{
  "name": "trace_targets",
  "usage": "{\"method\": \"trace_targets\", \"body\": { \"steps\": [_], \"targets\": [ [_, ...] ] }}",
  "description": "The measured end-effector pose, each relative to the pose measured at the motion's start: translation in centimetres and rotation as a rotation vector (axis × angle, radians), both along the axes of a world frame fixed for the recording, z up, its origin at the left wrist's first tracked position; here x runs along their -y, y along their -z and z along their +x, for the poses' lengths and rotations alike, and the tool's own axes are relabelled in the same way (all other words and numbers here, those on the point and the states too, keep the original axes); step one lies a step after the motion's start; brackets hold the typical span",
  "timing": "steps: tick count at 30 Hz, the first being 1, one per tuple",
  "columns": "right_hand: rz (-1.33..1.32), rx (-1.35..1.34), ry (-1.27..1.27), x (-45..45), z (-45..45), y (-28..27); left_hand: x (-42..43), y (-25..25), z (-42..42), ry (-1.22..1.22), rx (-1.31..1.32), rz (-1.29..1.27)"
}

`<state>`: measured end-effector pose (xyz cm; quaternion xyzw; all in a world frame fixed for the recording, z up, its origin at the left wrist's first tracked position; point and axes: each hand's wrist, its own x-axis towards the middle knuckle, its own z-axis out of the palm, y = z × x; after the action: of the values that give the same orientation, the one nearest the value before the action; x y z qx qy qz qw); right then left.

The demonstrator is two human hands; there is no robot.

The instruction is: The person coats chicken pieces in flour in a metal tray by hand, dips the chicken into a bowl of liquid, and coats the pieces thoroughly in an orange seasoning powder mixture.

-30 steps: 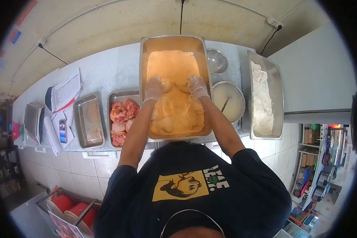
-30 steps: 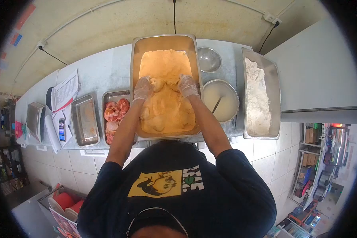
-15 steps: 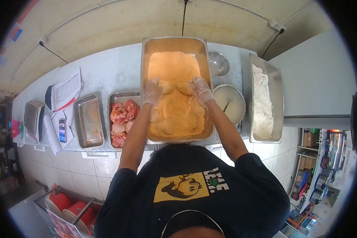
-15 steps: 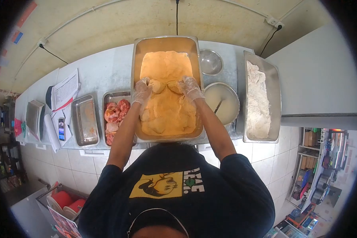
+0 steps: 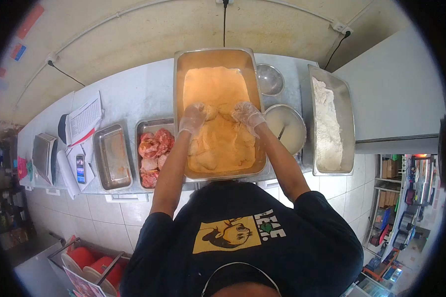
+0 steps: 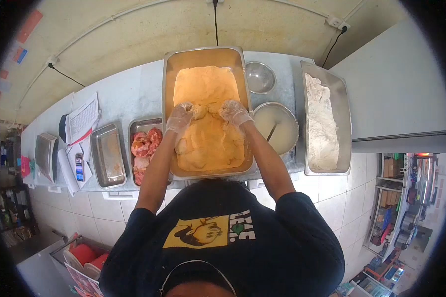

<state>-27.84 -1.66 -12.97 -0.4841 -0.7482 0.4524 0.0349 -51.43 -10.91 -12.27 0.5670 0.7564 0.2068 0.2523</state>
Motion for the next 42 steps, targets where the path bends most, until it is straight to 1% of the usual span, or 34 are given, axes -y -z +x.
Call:
{"method": "trace_targets", "body": {
  "steps": [1,2,3,4,6,9,10,11,12,13,14,15,16,17,18,20,21,23,24,26,27,28,29,30,31,32,33,35,36,38,39,40,41,42],
  "targets": [
    [0.058,-0.03,0.051,0.7,-0.2,-1.9,0.3,0.2,0.2,0.001,-0.002,0.0],
    [0.115,-0.059,0.101,1.1,-0.3,-2.8,0.5,0.6,0.3,0.004,-0.024,0.108],
    [0.116,-0.061,0.103,1.0,-0.3,-1.7,0.6,0.8,0.5,0.007,-0.045,0.215],
    [0.165,-0.136,0.17,1.0,-0.4,-0.2,0.7,0.5,0.6,0.008,-0.046,0.216],
    [0.217,-0.214,0.238,0.7,-0.1,1.1,0.7,-0.1,0.7,0.008,0.16,0.23],
    [0.307,-0.209,0.183,0.7,0.1,0.5,0.4,0.2,0.6,0.026,0.092,0.184],
    [0.224,-0.14,0.2,0.9,-0.1,-1.1,0.4,0.9,0.5,0.032,0.07,0.166],
    [0.145,-0.072,0.217,0.9,-0.3,-2.3,0.2,1.6,0.5,-0.003,0.045,0.266],
    [0.147,-0.074,0.217,1.0,-0.2,-2.0,-0.1,2.6,0.5,-0.037,0.016,0.365],
    [0.327,-0.055,0.163,1.1,0.0,-0.9,-0.2,3.1,0.3,-0.056,0.058,0.364],
    [0.513,-0.036,0.111,0.8,0.2,-0.1,-0.4,3.5,0.0,-0.081,0.214,0.324],
    [0.523,-0.038,0.116,0.6,0.5,0.1,-0.6,3.8,-0.1,-0.117,0.417,0.265],
    [0.605,-0.053,0.052,0.7,0.8,0.4,-0.8,4.3,-0.1,-0.194,0.708,0.166],
    [0.678,-0.068,-0.014,1.0,1.0,0.9,-1.1,4.8,-0.1,-0.247,0.856,0.111],
    [0.674,-0.068,-0.013,1.4,0.9,0.4,-1.0,4.8,-0.1,-0.308,0.992,0.064],
    [0.357,-0.168,0.055,2.0,-0.1,-1.8,-0.6,3.4,-0.2,-0.348,0.994,0.062],
    [0.357,-0.169,0.053,2.1,-0.2,-1.2,-0.4,2.7,-0.2,-0.383,1.0,0.057],
    [0.02,-0.37,0.247,1.8,-0.4,-0.4,0.3,1.2,0.0,-0.311,1.063,0.108],
    [0.023,-0.372,0.246,1.9,-0.7,-0.7,0.6,0.4,0.1,-0.241,1.123,0.154],
    [-0.123,-0.464,0.458,2.3,-1.1,-1.2,0.7,-1.2,0.5,-0.186,1.145,0.184],
    [-0.123,-0.465,0.459,2.0,-1.0,0.4,0.7,-1.6,0.7,-0.132,1.17,0.211],
    [-0.008,-0.471,0.414,1.3,-0.9,3.6,0.7,-1.6,0.6,-0.131,1.17,0.21],
    [0.108,-0.476,0.367,0.8,-0.8,5.3,0.5,-1.6,0.5,-0.081,1.039,0.189],
    [0.108,-0.474,0.363,0.7,-1.0,4.9,0.4,-1.5,0.4,-0.035,0.908,0.169],
    [-0.008,-0.285,0.34,0.8,-1.3,4.1,0.4,-2.2,0.9,-0.042,0.909,0.172],
    [-0.121,-0.094,0.315,1.0,-1.7,3.4,0.4,-2.9,1.6,-0.076,0.729,0.095],
    [-0.121,-0.093,0.309,1.5,-2.3,2.3,0.4,-3.4,2.0,-0.109,0.548,0.019],
    [0.163,0.104,0.23,3.0,-3.2,0.3,0.0,-0.4,1.7,-0.079,0.6,0.061],
    [0.164,0.104,0.23,3.2,-3.1,0.8,0.0,-0.2,1.8,-0.042,0.651,0.098],
    [0.37,0.05,0.294,3.8,-3.0,2.1,0.2,0.3,1.8,-0.061,0.63,0.063],
    [0.371,0.048,0.289,3.8,-3.0,1.8,0.3,0.4,1.7,-0.085,0.609,0.033],
    [0.368,0.138,0.282,3.8,-2.8,1.4,0.4,0.8,1.4,-0.093,0.609,0.035],
    [0.365,0.229,0.272,3.8,-2.7,1.0,0.7,1.0,1.1,-0.069,0.512,0.003],
    [0.368,0.228,0.262,3.5,-2.3,1.3,0.8,1.3,0.8,-0.044,0.415,-0.027]
  ]
}}
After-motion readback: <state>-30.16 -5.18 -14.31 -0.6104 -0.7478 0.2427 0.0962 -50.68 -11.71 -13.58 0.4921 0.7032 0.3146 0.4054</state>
